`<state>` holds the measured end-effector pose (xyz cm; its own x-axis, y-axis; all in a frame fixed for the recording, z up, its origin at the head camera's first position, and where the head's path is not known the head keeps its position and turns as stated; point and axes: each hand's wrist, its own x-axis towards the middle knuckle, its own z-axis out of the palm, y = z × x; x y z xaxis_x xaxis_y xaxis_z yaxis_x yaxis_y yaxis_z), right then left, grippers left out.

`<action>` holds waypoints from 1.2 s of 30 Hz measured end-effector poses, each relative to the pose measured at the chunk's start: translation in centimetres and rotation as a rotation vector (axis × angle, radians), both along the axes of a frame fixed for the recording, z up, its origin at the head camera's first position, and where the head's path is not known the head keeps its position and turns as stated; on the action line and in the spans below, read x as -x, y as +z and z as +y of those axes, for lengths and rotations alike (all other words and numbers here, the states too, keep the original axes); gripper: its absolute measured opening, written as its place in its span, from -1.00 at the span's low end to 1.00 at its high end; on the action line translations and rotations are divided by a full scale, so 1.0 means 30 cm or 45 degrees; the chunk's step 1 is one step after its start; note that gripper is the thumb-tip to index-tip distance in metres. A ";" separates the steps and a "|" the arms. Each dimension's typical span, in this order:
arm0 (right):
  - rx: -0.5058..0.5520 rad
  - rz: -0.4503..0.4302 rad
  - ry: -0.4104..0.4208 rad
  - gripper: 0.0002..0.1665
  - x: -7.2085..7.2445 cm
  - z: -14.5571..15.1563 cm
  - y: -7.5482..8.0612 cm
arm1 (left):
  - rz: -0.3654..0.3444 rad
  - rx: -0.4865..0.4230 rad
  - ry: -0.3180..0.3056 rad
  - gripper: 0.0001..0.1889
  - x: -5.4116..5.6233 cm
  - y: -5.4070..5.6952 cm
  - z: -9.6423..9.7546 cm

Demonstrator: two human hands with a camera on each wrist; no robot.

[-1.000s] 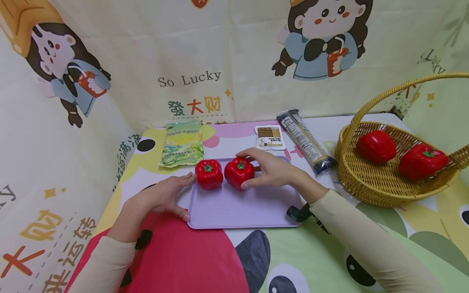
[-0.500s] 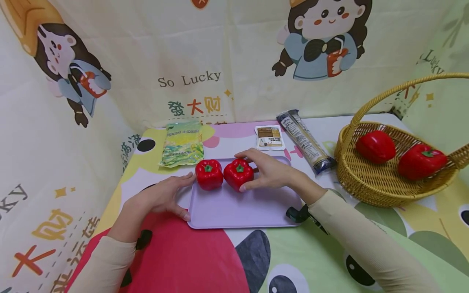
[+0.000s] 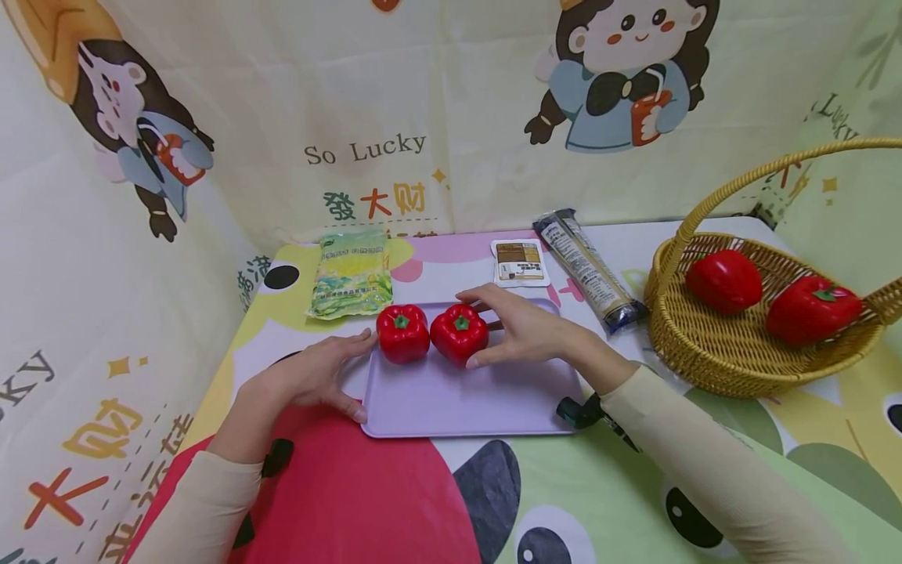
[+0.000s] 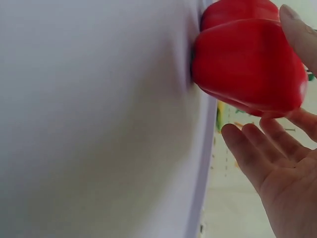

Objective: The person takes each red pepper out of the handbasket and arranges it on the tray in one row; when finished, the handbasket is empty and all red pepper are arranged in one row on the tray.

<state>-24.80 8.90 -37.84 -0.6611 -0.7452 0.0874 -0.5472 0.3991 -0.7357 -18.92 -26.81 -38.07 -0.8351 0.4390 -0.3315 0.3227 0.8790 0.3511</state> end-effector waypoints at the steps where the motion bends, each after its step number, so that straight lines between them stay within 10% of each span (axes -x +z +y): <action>1: -0.002 0.011 0.002 0.13 -0.001 0.009 0.004 | -0.002 -0.002 -0.003 0.27 0.001 -0.001 0.002; 29: -0.144 0.445 -0.100 0.05 -0.080 0.290 0.144 | 0.013 0.007 -0.034 0.29 0.006 -0.007 0.006; 36: -0.183 0.389 -0.186 0.05 -0.097 0.358 0.165 | 0.017 0.000 -0.035 0.30 0.003 -0.004 -0.001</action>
